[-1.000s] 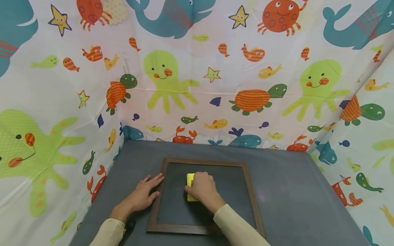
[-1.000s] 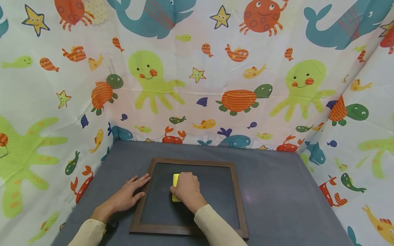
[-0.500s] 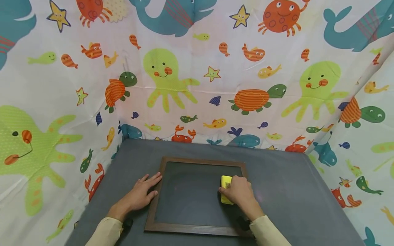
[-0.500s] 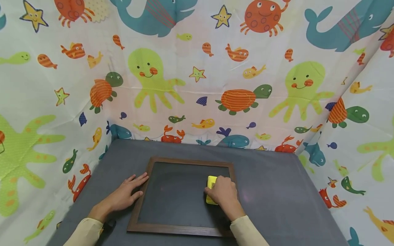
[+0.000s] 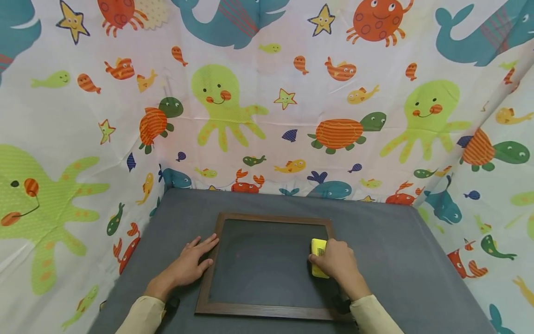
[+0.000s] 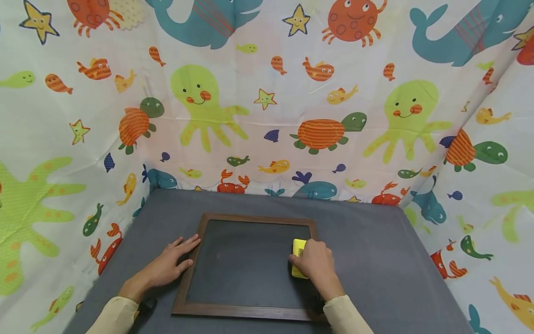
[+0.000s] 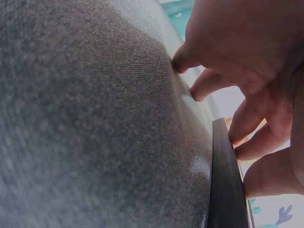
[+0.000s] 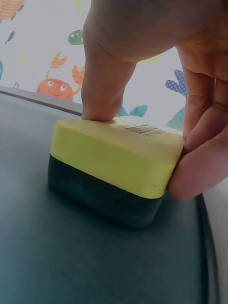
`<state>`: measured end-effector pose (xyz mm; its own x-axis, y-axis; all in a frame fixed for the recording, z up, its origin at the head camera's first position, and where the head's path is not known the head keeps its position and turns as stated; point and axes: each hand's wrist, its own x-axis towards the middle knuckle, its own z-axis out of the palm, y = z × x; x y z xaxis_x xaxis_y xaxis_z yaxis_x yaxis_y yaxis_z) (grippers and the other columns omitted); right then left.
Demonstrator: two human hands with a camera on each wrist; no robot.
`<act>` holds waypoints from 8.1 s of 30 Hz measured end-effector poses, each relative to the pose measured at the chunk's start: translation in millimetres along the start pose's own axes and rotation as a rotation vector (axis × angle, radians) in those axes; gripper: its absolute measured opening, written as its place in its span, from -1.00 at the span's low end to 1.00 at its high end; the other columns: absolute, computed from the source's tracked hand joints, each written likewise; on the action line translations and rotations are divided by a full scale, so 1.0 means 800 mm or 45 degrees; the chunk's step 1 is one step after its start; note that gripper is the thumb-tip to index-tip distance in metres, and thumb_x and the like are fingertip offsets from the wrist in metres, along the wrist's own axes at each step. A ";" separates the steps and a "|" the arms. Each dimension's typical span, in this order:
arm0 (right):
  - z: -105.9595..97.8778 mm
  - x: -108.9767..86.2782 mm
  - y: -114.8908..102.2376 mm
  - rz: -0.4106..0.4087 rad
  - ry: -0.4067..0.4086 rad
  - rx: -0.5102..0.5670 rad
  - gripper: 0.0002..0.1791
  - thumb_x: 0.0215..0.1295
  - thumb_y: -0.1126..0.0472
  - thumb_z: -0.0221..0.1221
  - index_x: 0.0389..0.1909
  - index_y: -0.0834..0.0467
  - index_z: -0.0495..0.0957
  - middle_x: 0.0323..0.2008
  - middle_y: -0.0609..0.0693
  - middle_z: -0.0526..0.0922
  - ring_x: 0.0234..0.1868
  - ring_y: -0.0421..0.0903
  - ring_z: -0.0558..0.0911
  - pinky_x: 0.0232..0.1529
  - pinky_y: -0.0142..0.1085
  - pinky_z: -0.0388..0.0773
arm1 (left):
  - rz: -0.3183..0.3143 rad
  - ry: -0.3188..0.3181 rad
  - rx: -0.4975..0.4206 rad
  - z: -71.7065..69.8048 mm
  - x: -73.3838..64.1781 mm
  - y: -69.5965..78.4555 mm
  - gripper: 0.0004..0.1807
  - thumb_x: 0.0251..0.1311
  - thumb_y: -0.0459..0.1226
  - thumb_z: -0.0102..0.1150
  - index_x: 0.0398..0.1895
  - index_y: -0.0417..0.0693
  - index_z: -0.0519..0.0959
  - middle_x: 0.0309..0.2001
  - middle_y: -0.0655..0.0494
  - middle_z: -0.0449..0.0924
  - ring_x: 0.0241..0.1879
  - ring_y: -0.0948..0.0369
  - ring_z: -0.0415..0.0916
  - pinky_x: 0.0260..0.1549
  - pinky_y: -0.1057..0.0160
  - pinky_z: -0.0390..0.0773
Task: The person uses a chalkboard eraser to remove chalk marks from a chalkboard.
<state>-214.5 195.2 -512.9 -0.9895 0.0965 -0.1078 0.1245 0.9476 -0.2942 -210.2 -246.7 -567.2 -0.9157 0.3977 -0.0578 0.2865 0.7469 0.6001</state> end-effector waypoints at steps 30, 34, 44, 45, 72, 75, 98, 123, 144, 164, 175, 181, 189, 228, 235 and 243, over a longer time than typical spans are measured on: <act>0.007 0.000 -0.023 -0.095 0.057 -0.081 -0.46 0.24 -0.13 0.52 -0.39 0.28 0.59 -0.54 0.08 0.54 -0.53 0.01 0.55 -0.50 -0.11 0.59 | -0.028 -0.006 -0.027 -0.002 -0.001 0.005 -0.25 0.59 -0.31 0.23 0.76 -0.05 0.23 0.80 -0.02 0.01 0.73 -0.45 -0.18 0.56 -0.63 -0.21; 0.009 0.001 -0.030 -0.123 0.071 -0.093 -0.47 0.22 -0.13 0.52 -0.40 0.27 0.58 -0.54 0.07 0.54 -0.53 0.00 0.54 -0.49 -0.09 0.60 | -0.024 -0.004 -0.033 0.000 -0.001 0.005 -0.25 0.58 -0.31 0.24 0.76 -0.05 0.23 0.80 -0.02 0.02 0.72 -0.45 -0.18 0.55 -0.64 -0.22; 0.016 -0.001 -0.059 -0.163 0.078 -0.077 -0.50 0.24 -0.11 0.51 -0.40 0.24 0.57 -0.57 0.06 0.52 -0.58 -0.03 0.53 -0.56 -0.13 0.59 | -0.034 -0.007 -0.026 0.000 0.000 0.004 -0.24 0.58 -0.31 0.24 0.76 -0.03 0.23 0.80 0.00 0.01 0.73 -0.44 -0.18 0.55 -0.64 -0.22; 0.018 -0.001 -0.063 -0.168 0.075 -0.072 -0.50 0.24 -0.10 0.51 -0.40 0.24 0.57 -0.57 0.05 0.52 -0.58 -0.03 0.53 -0.56 -0.14 0.59 | -0.033 -0.006 -0.026 0.000 0.000 0.004 -0.24 0.58 -0.31 0.24 0.76 -0.03 0.23 0.80 0.00 0.01 0.73 -0.44 -0.18 0.55 -0.64 -0.22; 0.044 0.002 -0.156 -0.289 0.013 -0.046 -0.52 0.30 -0.13 0.51 -0.32 0.23 0.64 -0.52 0.02 0.54 -0.57 -0.06 0.53 -0.56 -0.21 0.58 | -0.017 0.004 -0.043 0.004 0.000 0.000 -0.26 0.60 -0.30 0.22 0.76 -0.04 0.23 0.79 0.00 0.04 0.73 -0.43 -0.18 0.54 -0.66 -0.22; 0.048 0.003 -0.168 -0.324 0.014 -0.051 -0.53 0.32 -0.13 0.50 -0.36 0.22 0.64 -0.53 0.02 0.54 -0.58 -0.06 0.52 -0.58 -0.21 0.56 | -0.018 0.004 -0.044 0.003 0.001 0.000 -0.26 0.60 -0.30 0.22 0.76 -0.03 0.23 0.79 0.01 0.03 0.74 -0.42 -0.19 0.56 -0.64 -0.23; 0.062 -0.001 -0.223 -0.567 -0.042 -0.286 -0.52 0.39 -0.17 0.46 -0.03 0.19 0.80 -0.12 0.09 0.65 -0.35 -0.01 0.68 -0.26 -0.03 0.82 | -0.040 0.081 -0.011 0.002 -0.001 0.007 -0.27 0.58 -0.29 0.26 0.74 -0.04 0.28 0.77 0.02 0.11 0.73 -0.41 -0.11 0.58 -0.61 -0.17; 0.051 -0.009 -0.227 -0.871 -0.245 -0.514 -0.35 0.47 0.03 0.41 0.55 -0.14 0.56 0.23 0.07 0.62 -0.04 0.01 0.58 0.04 -0.06 0.74 | -0.067 0.021 -0.034 0.009 -0.004 -0.005 -0.26 0.60 -0.28 0.24 0.75 0.00 0.26 0.79 0.02 0.06 0.73 -0.42 -0.15 0.56 -0.63 -0.19; 0.035 -0.024 -0.187 -1.055 -0.484 -0.199 -0.32 0.40 0.39 0.35 0.45 -0.24 0.65 0.26 -0.05 0.62 0.01 -0.12 0.48 0.09 -0.24 0.58 | -0.060 0.022 -0.044 0.007 -0.007 0.002 -0.28 0.62 -0.27 0.21 0.75 -0.02 0.26 0.79 0.02 0.06 0.73 -0.41 -0.16 0.56 -0.63 -0.21; 0.022 -0.035 -0.159 -1.095 -0.534 -0.100 -0.28 0.35 0.44 0.39 0.43 -0.24 0.67 0.19 -0.12 0.62 0.11 -0.13 0.49 0.17 -0.17 0.58 | -0.028 0.027 -0.035 0.001 -0.002 0.004 -0.29 0.64 -0.29 0.17 0.76 -0.05 0.23 0.79 0.01 0.04 0.74 -0.40 -0.19 0.57 -0.62 -0.22; 0.024 -0.033 -0.144 -1.126 -0.512 -0.116 -0.27 0.35 0.46 0.39 0.43 -0.24 0.67 0.15 -0.15 0.60 0.05 -0.18 0.44 0.12 -0.23 0.56 | -0.026 0.034 -0.036 0.002 -0.003 0.002 -0.29 0.64 -0.28 0.17 0.76 -0.04 0.23 0.79 0.01 0.04 0.75 -0.39 -0.19 0.58 -0.61 -0.23; 0.004 -0.026 -0.132 -1.088 -0.434 -0.036 -0.32 0.41 0.44 0.32 0.48 -0.12 0.64 0.22 -0.04 0.60 0.16 -0.08 0.47 0.26 -0.04 0.58 | -0.021 0.045 -0.035 0.002 -0.004 0.001 -0.29 0.64 -0.30 0.17 0.76 -0.07 0.23 0.79 -0.01 0.04 0.74 -0.39 -0.19 0.59 -0.59 -0.24; -0.040 -0.016 -0.116 -0.983 -0.165 0.021 -0.33 0.40 0.13 0.48 0.52 -0.06 0.60 0.17 0.07 0.62 0.12 0.01 0.53 0.17 0.05 0.62 | -0.016 0.046 -0.045 0.004 -0.003 0.000 -0.29 0.64 -0.29 0.17 0.76 -0.05 0.22 0.79 0.00 0.03 0.74 -0.40 -0.17 0.58 -0.61 -0.22; -0.054 0.005 0.143 0.079 -0.018 0.142 -0.03 0.39 -0.32 0.37 0.41 0.46 0.51 -0.04 0.36 0.75 -0.24 0.07 0.66 -0.39 -0.17 0.52 | -0.044 0.013 -0.103 0.004 -0.005 0.001 -0.26 0.64 -0.32 0.15 0.78 -0.04 0.17 0.81 -0.04 -0.04 0.74 -0.43 -0.27 0.54 -0.66 -0.33; -0.030 0.006 0.153 0.126 -0.053 0.159 -0.02 0.33 -0.31 0.45 0.38 0.46 0.53 -0.03 0.39 0.77 -0.22 0.10 0.70 -0.34 -0.09 0.55 | -0.028 0.017 -0.092 0.007 -0.001 0.003 -0.27 0.65 -0.30 0.15 0.78 -0.05 0.17 0.80 -0.05 -0.03 0.74 -0.43 -0.24 0.54 -0.65 -0.29; -0.021 0.002 0.149 0.147 -0.066 0.157 -0.01 0.34 -0.33 0.44 0.40 0.44 0.52 0.04 0.43 0.74 -0.20 0.13 0.68 -0.31 -0.06 0.54 | -0.030 0.028 -0.106 0.006 -0.008 0.001 -0.26 0.64 -0.33 0.14 0.78 -0.05 0.16 0.81 -0.04 -0.04 0.74 -0.43 -0.26 0.54 -0.65 -0.32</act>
<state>-202.3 313.7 -532.5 -0.9635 0.1835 -0.1951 0.2480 0.8864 -0.3908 -203.1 -246.1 -570.5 -0.9283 0.3677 -0.0557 0.2410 0.7087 0.6631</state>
